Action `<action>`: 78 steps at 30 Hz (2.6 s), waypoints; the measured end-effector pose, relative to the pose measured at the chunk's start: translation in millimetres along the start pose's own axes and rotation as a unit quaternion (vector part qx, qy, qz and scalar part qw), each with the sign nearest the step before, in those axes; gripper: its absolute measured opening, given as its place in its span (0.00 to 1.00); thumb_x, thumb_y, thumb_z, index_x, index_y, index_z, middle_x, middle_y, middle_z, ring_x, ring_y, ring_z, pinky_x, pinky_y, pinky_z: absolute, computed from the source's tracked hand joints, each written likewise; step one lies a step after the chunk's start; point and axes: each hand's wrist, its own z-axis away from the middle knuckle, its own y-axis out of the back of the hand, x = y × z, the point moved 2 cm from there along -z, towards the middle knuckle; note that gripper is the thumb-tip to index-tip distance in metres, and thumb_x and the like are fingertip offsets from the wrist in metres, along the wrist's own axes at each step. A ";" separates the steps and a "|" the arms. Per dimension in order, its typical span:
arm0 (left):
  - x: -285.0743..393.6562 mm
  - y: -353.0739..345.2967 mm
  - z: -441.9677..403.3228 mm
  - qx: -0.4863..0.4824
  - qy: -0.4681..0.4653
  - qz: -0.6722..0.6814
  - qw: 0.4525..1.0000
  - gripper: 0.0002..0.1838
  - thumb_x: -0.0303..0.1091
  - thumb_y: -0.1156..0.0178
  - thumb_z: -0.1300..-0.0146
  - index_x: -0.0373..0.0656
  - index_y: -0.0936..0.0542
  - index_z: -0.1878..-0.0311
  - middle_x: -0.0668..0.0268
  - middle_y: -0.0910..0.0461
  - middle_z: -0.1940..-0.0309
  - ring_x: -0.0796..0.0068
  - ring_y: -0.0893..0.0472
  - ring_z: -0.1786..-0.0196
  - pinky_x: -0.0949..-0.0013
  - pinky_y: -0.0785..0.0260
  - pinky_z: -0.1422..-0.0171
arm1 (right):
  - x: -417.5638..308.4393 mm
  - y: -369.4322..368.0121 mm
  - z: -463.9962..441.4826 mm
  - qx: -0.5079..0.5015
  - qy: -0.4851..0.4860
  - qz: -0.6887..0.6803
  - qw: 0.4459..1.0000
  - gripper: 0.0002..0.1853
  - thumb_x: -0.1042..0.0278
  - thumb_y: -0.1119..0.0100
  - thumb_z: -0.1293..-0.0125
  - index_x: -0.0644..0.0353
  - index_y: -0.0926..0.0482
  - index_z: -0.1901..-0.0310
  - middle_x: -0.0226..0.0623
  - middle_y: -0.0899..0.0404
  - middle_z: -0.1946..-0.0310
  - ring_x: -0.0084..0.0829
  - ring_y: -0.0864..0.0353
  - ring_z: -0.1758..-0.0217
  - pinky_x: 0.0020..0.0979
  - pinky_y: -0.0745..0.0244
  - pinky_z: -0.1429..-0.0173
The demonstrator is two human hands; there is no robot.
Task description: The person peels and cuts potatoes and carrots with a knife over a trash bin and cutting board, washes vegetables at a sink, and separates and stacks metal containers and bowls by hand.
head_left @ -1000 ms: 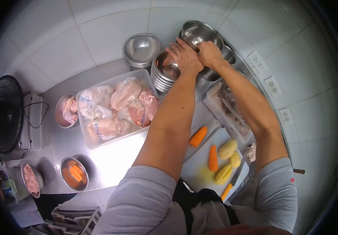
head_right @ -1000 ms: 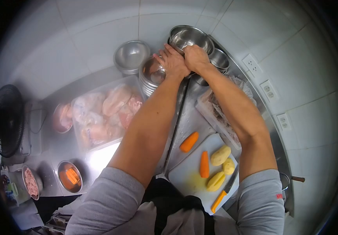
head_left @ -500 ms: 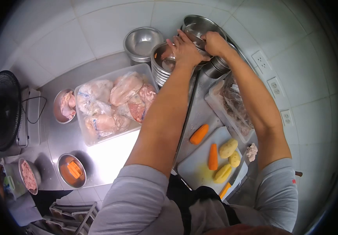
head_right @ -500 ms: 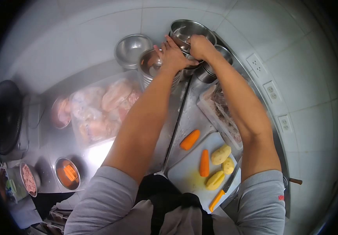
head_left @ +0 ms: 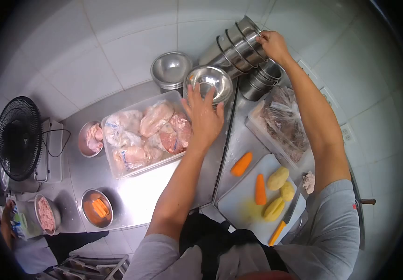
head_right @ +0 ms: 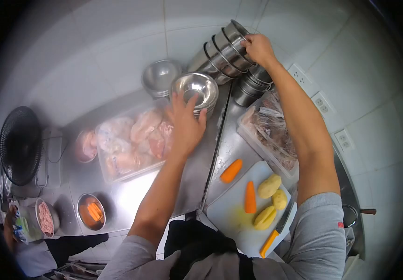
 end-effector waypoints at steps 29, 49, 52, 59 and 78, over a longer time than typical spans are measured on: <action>92.3 149.6 327.2 0.048 0.152 -0.203 0.966 0.70 0.57 0.16 0.61 0.44 0.49 0.19 0.44 0.45 0.21 0.41 0.45 0.20 0.35 0.53 0.19 | -98.5 -79.7 453.1 -0.025 -0.190 -0.402 0.895 0.24 0.52 0.48 0.21 0.70 0.18 0.61 0.56 0.17 0.68 0.53 0.18 0.63 0.47 0.26 0.53; 102.5 145.1 217.6 -0.310 0.106 -0.382 0.864 0.83 0.48 0.11 0.84 0.55 0.50 0.17 0.52 0.45 0.21 0.42 0.47 0.19 0.16 0.51 0.29 | -73.0 -68.6 499.9 0.047 0.073 -0.317 0.944 0.13 0.63 0.43 0.25 0.65 0.24 0.64 0.59 0.20 0.73 0.63 0.19 0.67 0.57 0.29 0.64; 114.5 126.4 219.3 -0.298 0.140 -0.406 0.852 0.82 0.52 0.11 0.81 0.52 0.51 0.17 0.52 0.45 0.20 0.41 0.47 0.19 0.15 0.52 0.29 | -71.0 -80.6 475.9 0.097 0.003 -0.315 0.944 0.17 0.60 0.47 0.22 0.66 0.23 0.66 0.59 0.21 0.74 0.62 0.20 0.67 0.56 0.29 0.65; 101.4 149.5 201.1 -0.393 0.126 -0.343 0.844 0.80 0.52 0.11 0.79 0.54 0.49 0.17 0.51 0.42 0.22 0.42 0.45 0.19 0.24 0.45 0.27 | -80.0 -59.5 485.8 0.045 0.007 -0.317 0.947 0.20 0.59 0.44 0.23 0.66 0.24 0.71 0.57 0.22 0.75 0.59 0.19 0.68 0.54 0.30 0.66; 91.8 144.3 220.8 -0.324 0.055 -0.372 0.868 0.80 0.43 0.11 0.75 0.55 0.53 0.17 0.40 0.50 0.21 0.34 0.50 0.19 0.18 0.50 0.27 | -102.4 -75.9 507.2 0.049 -0.057 -0.334 0.939 0.21 0.55 0.46 0.23 0.66 0.22 0.69 0.62 0.21 0.76 0.67 0.20 0.68 0.58 0.27 0.63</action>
